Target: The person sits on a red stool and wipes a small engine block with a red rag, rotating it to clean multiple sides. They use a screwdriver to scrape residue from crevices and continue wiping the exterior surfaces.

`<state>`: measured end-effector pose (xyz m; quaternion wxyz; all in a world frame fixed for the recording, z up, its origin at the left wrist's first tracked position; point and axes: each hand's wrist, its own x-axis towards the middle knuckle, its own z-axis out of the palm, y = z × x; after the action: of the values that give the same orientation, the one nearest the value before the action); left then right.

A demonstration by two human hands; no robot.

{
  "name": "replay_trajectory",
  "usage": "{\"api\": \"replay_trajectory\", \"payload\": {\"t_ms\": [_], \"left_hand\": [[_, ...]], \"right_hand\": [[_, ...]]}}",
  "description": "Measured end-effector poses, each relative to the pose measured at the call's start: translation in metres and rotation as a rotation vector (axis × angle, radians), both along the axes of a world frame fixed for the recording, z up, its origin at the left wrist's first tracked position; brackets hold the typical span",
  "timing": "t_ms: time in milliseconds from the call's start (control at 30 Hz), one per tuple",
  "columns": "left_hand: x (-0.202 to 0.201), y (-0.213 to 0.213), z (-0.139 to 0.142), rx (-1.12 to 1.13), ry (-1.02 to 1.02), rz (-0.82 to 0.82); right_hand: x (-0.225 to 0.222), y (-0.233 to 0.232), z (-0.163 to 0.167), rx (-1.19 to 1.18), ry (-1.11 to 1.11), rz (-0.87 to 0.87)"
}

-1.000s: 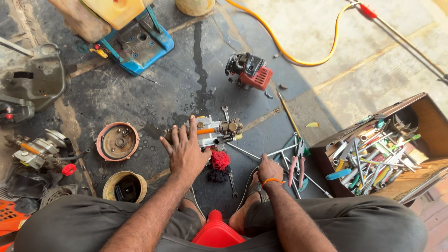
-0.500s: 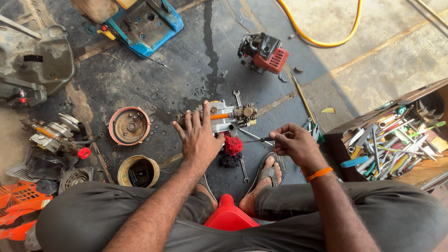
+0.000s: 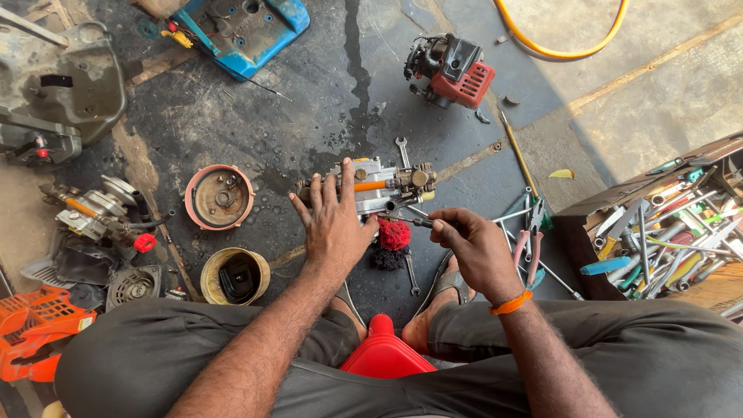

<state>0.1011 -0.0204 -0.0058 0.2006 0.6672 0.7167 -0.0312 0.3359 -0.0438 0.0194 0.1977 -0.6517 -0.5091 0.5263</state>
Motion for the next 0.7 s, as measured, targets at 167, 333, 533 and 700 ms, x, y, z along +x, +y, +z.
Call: {"api": "replay_trajectory", "payload": {"t_ms": [167,333,533,700], "left_hand": [[0.001,0.000,-0.001,0.022,-0.008,-0.010],[0.001,0.001,-0.003,0.057,0.010,-0.028],[0.001,-0.002,0.002,0.030,0.008,-0.018],[0.003,0.000,0.006,-0.003,0.007,-0.018]], "right_hand": [[-0.006,0.003,-0.002,0.005,0.005,0.003],[-0.006,0.005,-0.005,0.010,-0.023,0.002],[-0.009,0.007,-0.010,0.001,0.013,-0.015],[-0.014,0.009,-0.006,-0.004,0.006,0.009]]}}
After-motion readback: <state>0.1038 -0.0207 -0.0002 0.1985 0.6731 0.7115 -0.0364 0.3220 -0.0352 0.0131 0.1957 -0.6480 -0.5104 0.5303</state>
